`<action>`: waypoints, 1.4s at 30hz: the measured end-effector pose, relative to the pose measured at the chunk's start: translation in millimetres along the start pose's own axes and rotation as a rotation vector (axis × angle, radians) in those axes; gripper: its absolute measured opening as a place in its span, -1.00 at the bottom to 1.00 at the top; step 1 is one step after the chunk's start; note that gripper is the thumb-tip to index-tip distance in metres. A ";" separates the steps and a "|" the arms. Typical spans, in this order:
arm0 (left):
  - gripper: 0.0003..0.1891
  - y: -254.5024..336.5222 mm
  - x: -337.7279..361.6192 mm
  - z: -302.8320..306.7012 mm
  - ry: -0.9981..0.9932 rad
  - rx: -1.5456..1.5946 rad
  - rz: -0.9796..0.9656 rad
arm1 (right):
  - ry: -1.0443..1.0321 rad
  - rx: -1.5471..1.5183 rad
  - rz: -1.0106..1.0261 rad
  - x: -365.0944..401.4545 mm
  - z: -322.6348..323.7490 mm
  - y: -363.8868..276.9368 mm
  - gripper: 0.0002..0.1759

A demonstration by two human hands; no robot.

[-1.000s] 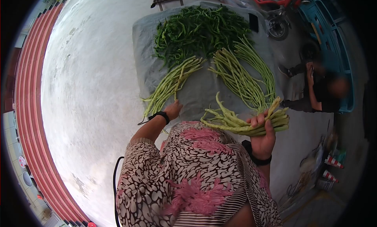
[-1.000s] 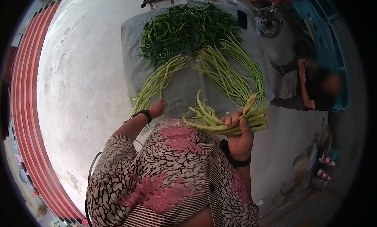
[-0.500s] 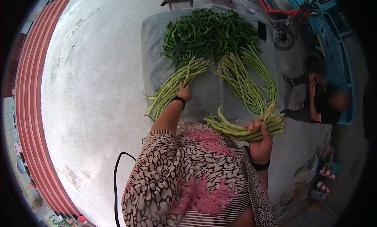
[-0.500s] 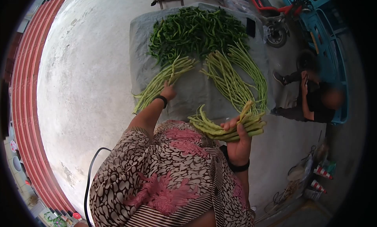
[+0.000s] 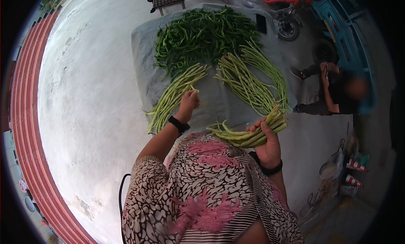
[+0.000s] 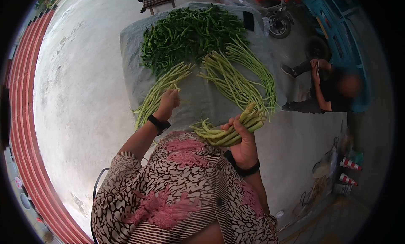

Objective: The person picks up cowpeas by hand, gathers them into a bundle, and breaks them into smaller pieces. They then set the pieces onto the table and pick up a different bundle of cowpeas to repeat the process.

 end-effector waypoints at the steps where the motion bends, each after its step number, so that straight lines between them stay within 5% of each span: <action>1: -0.71 19.8 9.6 -19.0 -0.046 -0.065 -0.083 | 0.038 -0.004 -0.042 0.8 4.2 3.9 -0.83; 6: -0.75 92.6 82.5 -133.8 -0.310 -0.499 -0.441 | 0.122 -0.100 -0.153 2.4 13.4 13.5 -0.82; 12: -0.48 101.0 167.7 -218.8 -0.737 -1.123 -0.846 | 0.063 -0.152 -0.085 1.0 5.4 6.6 -0.74; 21: -0.55 82.4 149.4 -200.0 -0.776 -0.721 -0.434 | 0.147 -0.081 0.018 7.0 36.3 3.4 -0.73; 24: -0.55 38.6 80.6 -129.6 -0.386 -0.510 -0.152 | 0.145 -0.069 0.030 8.2 29.8 0.6 -0.75; 26: -0.54 10.0 32.3 -72.7 -0.189 -1.144 -0.504 | 0.103 -0.047 0.045 7.6 21.0 -2.6 -0.74; 29: -0.52 -5.7 -11.7 -18.0 0.010 -1.319 -0.554 | 0.038 -0.036 0.045 4.9 10.3 -2.6 -0.73; 32: -0.47 2.7 -31.5 9.9 0.073 -1.338 -0.047 | 0.012 -0.011 0.019 5.5 7.6 0.0 -0.72; 35: -0.32 -10.0 -56.6 31.9 0.019 -1.327 0.162 | 0.020 0.003 0.000 7.2 6.5 1.5 -0.73; 42: -0.42 -28.8 -91.7 49.8 -0.036 -1.551 0.235 | 0.059 0.001 -0.005 11.3 9.3 2.5 -0.75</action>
Point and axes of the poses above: each hand's wrist, its own x-axis away from the middle knuckle, its own z-axis out of the back of the hand, y = z × x, the point moved 10 cm from there along -x, towards the middle knuckle, and after that the axes turned 9 degrees about -y, right-handed, at the moved point
